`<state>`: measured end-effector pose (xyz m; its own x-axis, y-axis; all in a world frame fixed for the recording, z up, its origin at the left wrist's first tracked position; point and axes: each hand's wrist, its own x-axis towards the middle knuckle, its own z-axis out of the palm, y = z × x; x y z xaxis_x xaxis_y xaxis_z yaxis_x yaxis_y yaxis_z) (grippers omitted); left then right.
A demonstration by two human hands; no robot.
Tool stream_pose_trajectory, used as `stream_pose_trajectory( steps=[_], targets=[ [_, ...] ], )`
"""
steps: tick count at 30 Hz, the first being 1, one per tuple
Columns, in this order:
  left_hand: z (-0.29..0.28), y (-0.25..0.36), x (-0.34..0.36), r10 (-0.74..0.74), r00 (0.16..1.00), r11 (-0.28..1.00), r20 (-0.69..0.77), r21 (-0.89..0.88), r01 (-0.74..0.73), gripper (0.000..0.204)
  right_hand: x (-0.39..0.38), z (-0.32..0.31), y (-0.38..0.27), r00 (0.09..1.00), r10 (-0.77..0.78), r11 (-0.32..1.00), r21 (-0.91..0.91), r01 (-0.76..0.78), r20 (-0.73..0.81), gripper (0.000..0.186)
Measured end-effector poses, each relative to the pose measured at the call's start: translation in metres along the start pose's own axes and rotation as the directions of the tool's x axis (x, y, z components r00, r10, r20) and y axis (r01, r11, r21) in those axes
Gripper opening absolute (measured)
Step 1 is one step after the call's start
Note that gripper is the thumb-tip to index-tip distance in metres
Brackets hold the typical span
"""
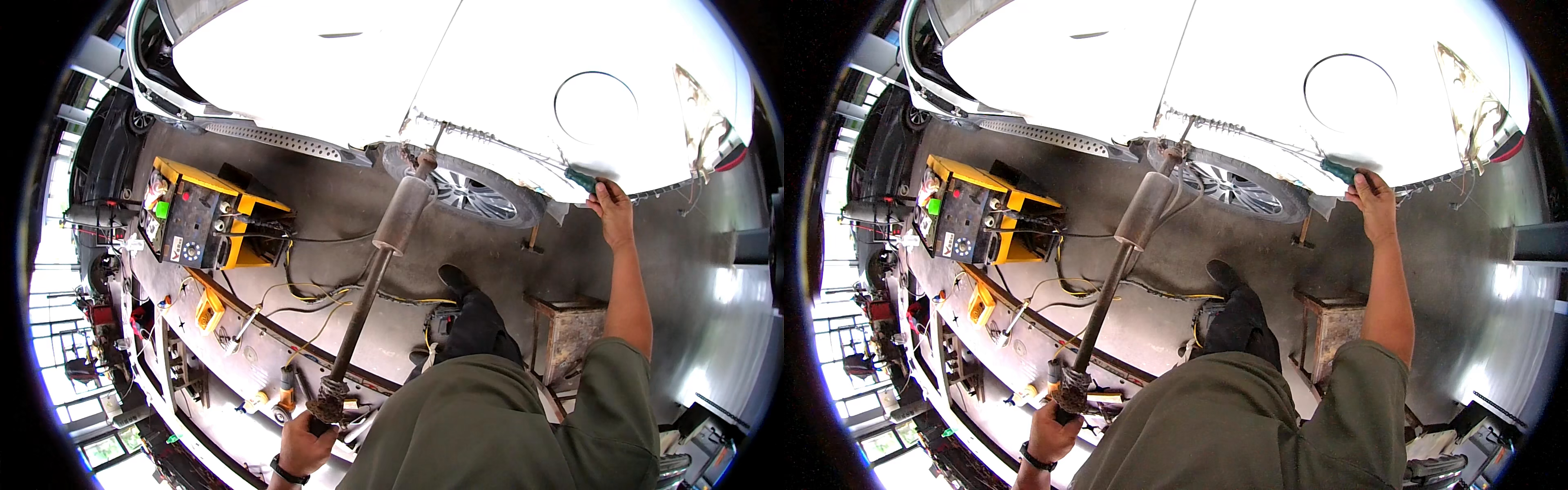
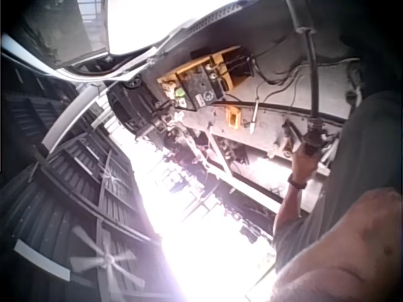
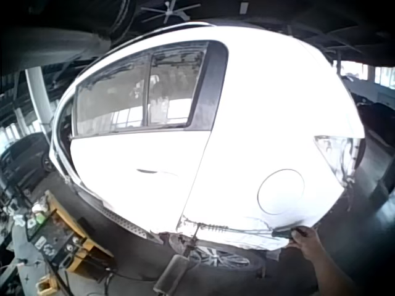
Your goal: The person repairs the dented rear fender of a white car by first attaching a puller tool to the metal, using a slide hammer to pull the dent out, and then hammering the surface by hand to smooth the panel.
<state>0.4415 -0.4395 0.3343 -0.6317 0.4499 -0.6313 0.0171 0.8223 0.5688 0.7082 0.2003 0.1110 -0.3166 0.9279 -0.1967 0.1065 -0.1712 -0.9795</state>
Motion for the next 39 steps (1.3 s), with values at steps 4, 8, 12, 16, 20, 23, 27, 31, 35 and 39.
stream_pose_trajectory(
  steps=[4,8,12,16,20,23,27,31,35,39],
  targets=[
    [-0.002,-0.002,0.0,-0.063,0.998,0.997,0.013,0.049,0.062,0.024,-0.003,0.006,-0.009,1.0,0.003,0.997,-0.075,-0.004,-0.012,0.038],
    [-0.003,0.004,0.001,-0.071,0.997,0.995,0.006,0.072,0.071,0.023,-0.002,0.006,-0.011,1.0,0.017,0.995,-0.096,-0.018,-0.006,0.041],
    [-0.003,0.002,0.002,-0.028,1.0,0.998,0.0,0.06,0.028,0.024,0.003,0.003,-0.012,0.993,0.116,0.978,-0.173,-0.12,-0.035,0.05],
    [0.001,-0.008,0.004,0.051,0.999,0.998,-0.011,0.03,-0.051,0.024,-0.001,0.011,-0.014,0.986,0.148,0.969,-0.19,-0.16,-0.08,0.061],
    [-0.001,-0.016,0.002,0.066,0.998,0.996,-0.02,0.053,-0.065,0.025,-0.034,0.022,0.02,0.984,0.169,0.975,0.159,-0.159,-0.056,0.072],
    [-0.003,-0.007,-0.006,0.023,1.0,0.997,0.001,0.071,-0.023,0.028,-0.136,0.142,0.012,0.82,0.373,0.914,-0.021,-0.405,0.433,0.075],
    [-0.002,-0.005,-0.004,-0.014,0.999,0.987,0.045,0.162,0.007,0.029,-0.217,0.308,-0.016,0.572,0.204,0.626,0.344,-0.7,0.794,0.086],
    [0.01,-0.021,-0.007,-0.016,1.0,0.993,0.026,0.116,0.013,0.029,-0.176,0.369,-0.018,0.777,0.288,0.473,0.622,-0.624,0.56,0.085],
    [0.03,-0.033,-0.001,0.002,1.0,0.994,0.017,0.106,-0.004,0.028,-0.097,0.352,-0.02,0.77,0.245,0.485,0.614,-0.623,0.589,0.066],
    [0.039,-0.051,0.007,0.024,1.0,0.997,0.02,0.07,-0.025,0.028,-0.072,0.347,-0.022,0.697,0.245,0.576,0.476,-0.664,0.674,0.034]
  ],
)
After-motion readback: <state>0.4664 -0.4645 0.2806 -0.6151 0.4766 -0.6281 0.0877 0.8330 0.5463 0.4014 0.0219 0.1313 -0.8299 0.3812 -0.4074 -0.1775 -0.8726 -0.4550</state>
